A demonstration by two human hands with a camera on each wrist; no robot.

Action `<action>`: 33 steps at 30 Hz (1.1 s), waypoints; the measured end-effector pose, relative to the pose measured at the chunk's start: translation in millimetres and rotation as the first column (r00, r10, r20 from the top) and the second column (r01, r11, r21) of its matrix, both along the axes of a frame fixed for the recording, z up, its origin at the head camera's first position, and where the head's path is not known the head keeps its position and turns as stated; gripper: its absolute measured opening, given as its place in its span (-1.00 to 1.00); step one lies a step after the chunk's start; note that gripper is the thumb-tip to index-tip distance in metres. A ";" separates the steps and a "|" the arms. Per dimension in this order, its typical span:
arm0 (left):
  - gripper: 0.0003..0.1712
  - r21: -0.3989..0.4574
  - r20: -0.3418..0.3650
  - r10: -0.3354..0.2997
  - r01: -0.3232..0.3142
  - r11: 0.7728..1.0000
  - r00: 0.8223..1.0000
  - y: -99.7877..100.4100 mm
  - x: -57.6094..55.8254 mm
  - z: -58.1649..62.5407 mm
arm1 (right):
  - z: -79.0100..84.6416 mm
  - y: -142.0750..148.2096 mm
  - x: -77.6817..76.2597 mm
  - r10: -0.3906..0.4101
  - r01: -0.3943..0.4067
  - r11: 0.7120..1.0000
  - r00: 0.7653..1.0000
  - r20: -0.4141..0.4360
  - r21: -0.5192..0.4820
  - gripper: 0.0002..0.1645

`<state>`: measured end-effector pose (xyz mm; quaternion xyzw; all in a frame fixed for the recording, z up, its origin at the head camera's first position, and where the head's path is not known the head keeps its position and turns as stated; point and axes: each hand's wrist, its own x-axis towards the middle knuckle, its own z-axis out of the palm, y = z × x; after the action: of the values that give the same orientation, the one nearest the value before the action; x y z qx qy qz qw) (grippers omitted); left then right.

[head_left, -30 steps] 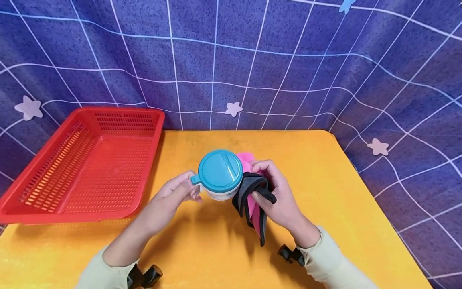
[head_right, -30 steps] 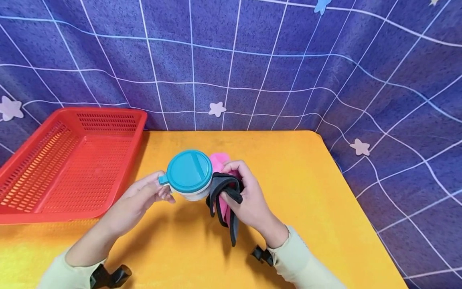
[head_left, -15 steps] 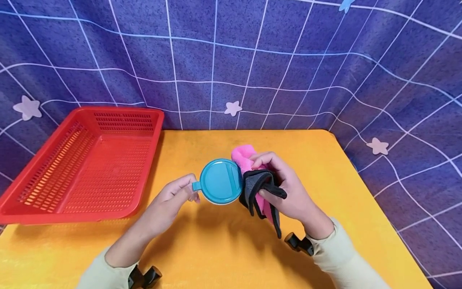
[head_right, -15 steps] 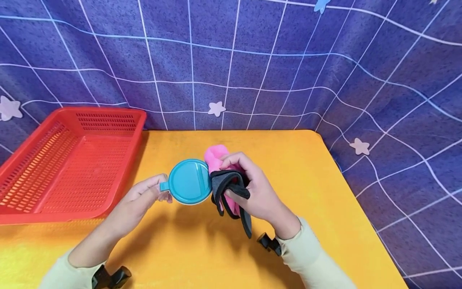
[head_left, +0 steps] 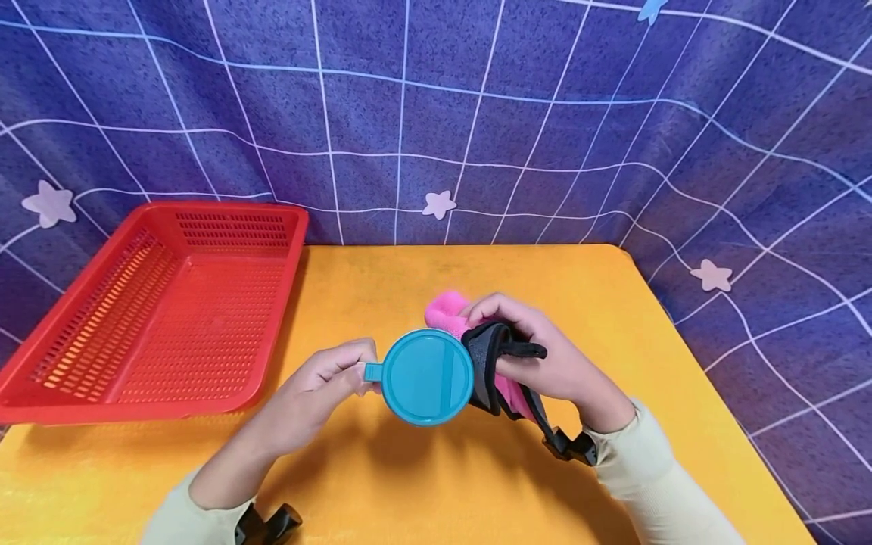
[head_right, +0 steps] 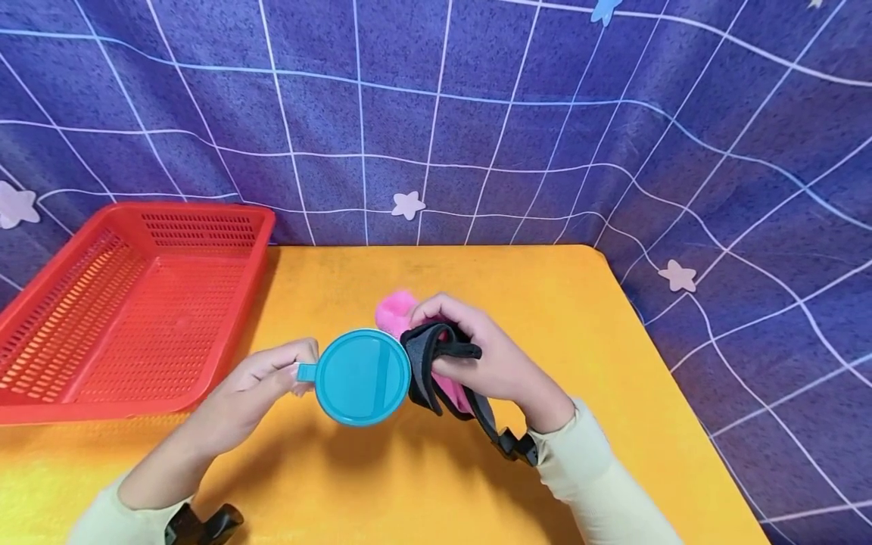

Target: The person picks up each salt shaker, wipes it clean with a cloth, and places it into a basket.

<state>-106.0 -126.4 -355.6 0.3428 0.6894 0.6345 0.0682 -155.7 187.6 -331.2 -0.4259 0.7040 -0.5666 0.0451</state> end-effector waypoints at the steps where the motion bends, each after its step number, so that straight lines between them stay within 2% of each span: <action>1: -0.67 0.007 -0.007 -0.012 0.013 1.000 1.000 -0.5 0.0 0.9 | -1.9 0.1 -0.6 0.011 -0.011 1.000 1.000 0.005 0.002 -0.62; 6: -0.66 0.019 -0.028 -0.038 0.039 0.999 0.999 -2.6 -0.7 2.7 | -10.1 0.8 -3.1 0.052 -0.052 0.999 0.998 0.041 0.005 -0.64; 12: -0.67 0.007 -0.024 -0.059 0.059 0.998 0.998 -2.4 -2.8 -0.1 | -11.9 3.6 -5.9 0.052 -0.053 0.998 0.998 0.042 0.025 -0.62; 19: -0.74 -0.031 -0.012 -0.061 0.061 0.998 0.998 -1.8 -4.3 -4.0 | 1.9 7.7 -0.5 0.019 -0.019 0.998 1.000 -0.008 0.063 -0.56; 28: -0.76 -0.057 -0.002 -0.034 0.033 0.998 0.999 1.6 -5.0 -6.7 | 24.6 10.6 10.4 0.070 -0.064 0.996 0.993 -0.092 0.069 -0.45; 31: -0.75 -0.077 -0.012 -0.018 0.017 0.997 1.000 2.6 -4.5 -5.2 | 27.8 10.8 9.8 0.081 -0.074 0.994 0.992 -0.101 0.076 -0.45; 33: -0.73 -0.084 -0.052 -0.021 0.017 0.996 0.998 3.0 -4.5 -4.6 | 27.6 11.3 7.7 0.092 -0.083 0.993 0.990 -0.110 0.081 -0.48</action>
<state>-110.4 -123.4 -360.3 0.3628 0.7136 0.5951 0.0704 -148.0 198.9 -303.6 -0.4858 0.7072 -0.5116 0.0461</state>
